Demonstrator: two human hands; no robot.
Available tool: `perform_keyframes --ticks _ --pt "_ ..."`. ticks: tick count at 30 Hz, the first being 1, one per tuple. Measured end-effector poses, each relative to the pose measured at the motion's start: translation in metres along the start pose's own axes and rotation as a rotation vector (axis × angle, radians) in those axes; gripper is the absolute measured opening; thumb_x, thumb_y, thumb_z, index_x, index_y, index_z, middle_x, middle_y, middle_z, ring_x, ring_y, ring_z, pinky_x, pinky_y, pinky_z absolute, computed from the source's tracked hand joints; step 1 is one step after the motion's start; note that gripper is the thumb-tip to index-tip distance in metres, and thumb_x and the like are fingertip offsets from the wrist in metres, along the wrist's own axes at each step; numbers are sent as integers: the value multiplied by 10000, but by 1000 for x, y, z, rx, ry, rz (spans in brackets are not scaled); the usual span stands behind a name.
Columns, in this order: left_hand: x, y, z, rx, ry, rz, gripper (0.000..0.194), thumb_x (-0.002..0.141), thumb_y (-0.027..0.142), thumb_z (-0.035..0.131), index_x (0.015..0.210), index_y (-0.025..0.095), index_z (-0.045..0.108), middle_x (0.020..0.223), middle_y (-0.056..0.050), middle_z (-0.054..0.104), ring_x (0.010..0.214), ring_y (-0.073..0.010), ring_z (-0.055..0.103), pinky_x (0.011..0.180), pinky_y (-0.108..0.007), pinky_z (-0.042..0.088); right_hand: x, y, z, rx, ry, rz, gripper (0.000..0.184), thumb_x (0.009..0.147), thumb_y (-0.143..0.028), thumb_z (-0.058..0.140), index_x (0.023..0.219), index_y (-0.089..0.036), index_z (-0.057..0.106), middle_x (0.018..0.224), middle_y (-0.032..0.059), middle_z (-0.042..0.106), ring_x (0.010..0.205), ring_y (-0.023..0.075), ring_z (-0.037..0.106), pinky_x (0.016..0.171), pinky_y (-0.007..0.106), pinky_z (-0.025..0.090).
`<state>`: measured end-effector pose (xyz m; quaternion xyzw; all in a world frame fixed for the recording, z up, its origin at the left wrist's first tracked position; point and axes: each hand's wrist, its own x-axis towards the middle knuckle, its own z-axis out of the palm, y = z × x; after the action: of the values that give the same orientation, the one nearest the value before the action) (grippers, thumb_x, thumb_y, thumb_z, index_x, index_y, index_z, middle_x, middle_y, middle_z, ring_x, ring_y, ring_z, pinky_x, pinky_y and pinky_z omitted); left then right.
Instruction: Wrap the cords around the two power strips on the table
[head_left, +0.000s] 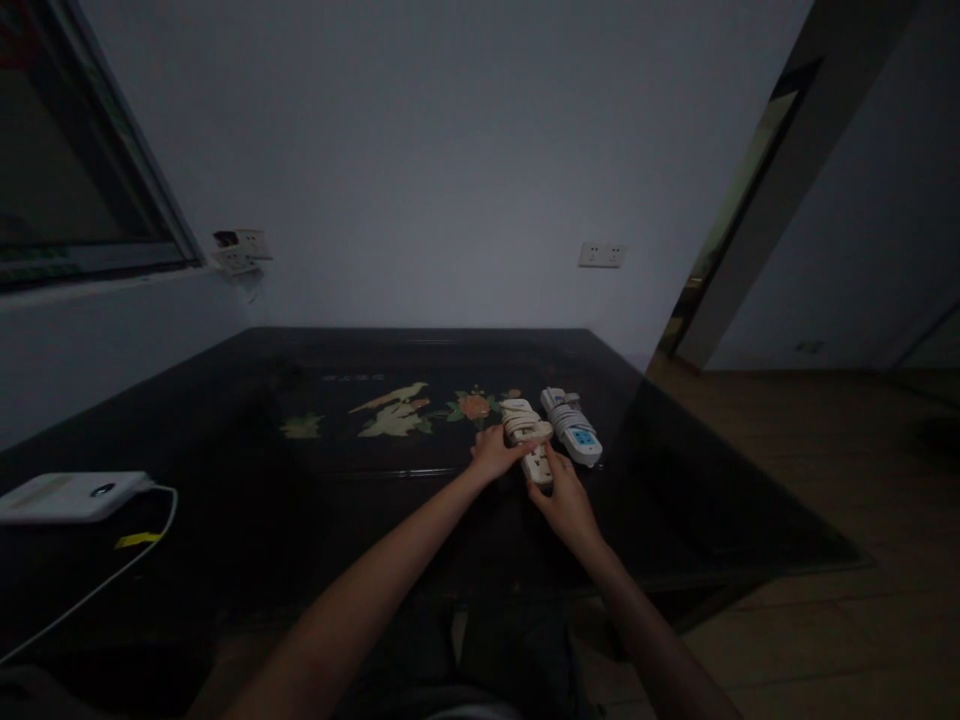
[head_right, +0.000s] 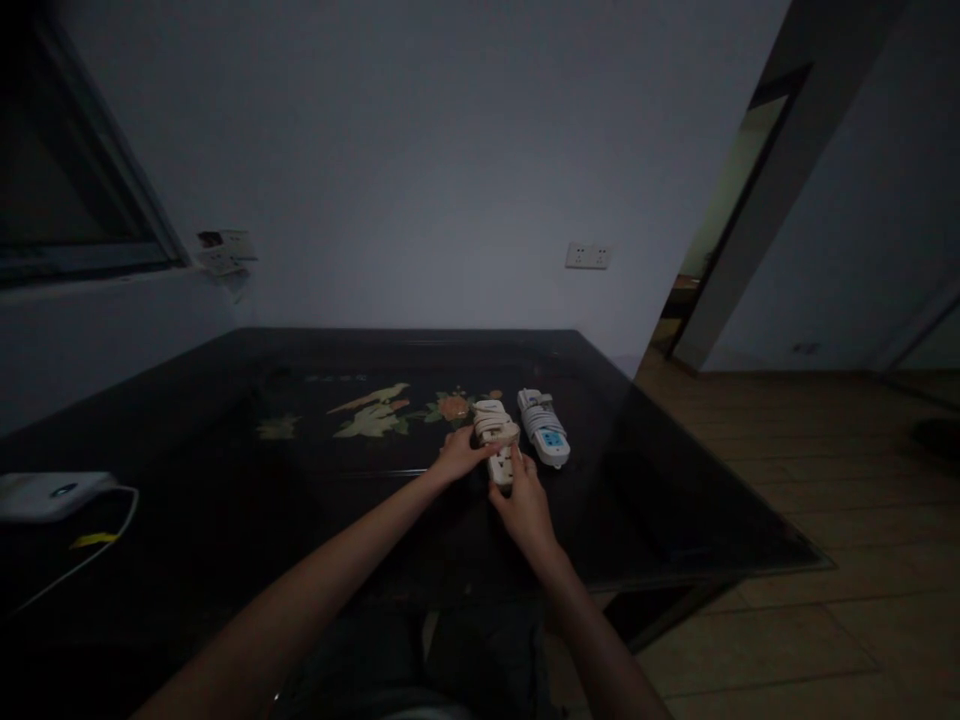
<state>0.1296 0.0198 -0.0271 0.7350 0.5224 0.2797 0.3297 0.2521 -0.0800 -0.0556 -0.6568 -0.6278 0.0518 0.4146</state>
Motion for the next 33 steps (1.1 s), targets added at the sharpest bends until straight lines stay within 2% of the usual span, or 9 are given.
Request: perform_keyframes --ticks 4,12,20,25,30,33 --pt "6 3 4 133 6 38 678 713 652 571 1227 209 568 1345 -125 527 1249 -361 421 989 -458 357 3 5 4 -63 10 2 631 792 -237 532 1404 -197 385 1265 127 497 1093 256 579 907 376 479" --pt "19 -1 10 107 2 50 670 725 661 557 1234 225 560 1230 -122 619 1177 -350 506 949 -452 385 15 3 1 -291 -27 -59 584 830 -296 551 1368 -110 421 1198 178 562 1098 292 552 896 397 467" --pt "28 3 15 83 2 -5 734 715 690 550 1292 239 509 1250 -119 612 1193 -339 508 979 -463 360 20 -9 -10 -493 23 -135 413 846 -279 558 1237 -149 545 1175 169 578 1075 295 532 865 415 465" --pt "33 4 19 77 -3 3 751 731 691 525 1326 236 472 1255 -126 609 1191 -337 516 977 -465 363 21 -7 -10 -513 71 -169 327 855 -273 555 1162 -166 594 1153 158 608 1064 297 530 862 440 463" --pt "35 0 22 79 0 -30 863 735 680 528 1410 171 355 1341 -171 533 1266 -345 450 1032 -464 306 20 -5 -9 -505 73 -144 347 855 -285 569 1171 -147 601 1167 164 611 1082 312 515 864 449 458" --pt "31 -2 21 38 1 -1 875 767 644 519 1442 136 288 1385 -188 484 1304 -337 410 1060 -458 276 18 -5 -10 -499 86 -155 371 843 -307 590 1177 -143 596 1164 155 608 1101 319 500 868 446 457"
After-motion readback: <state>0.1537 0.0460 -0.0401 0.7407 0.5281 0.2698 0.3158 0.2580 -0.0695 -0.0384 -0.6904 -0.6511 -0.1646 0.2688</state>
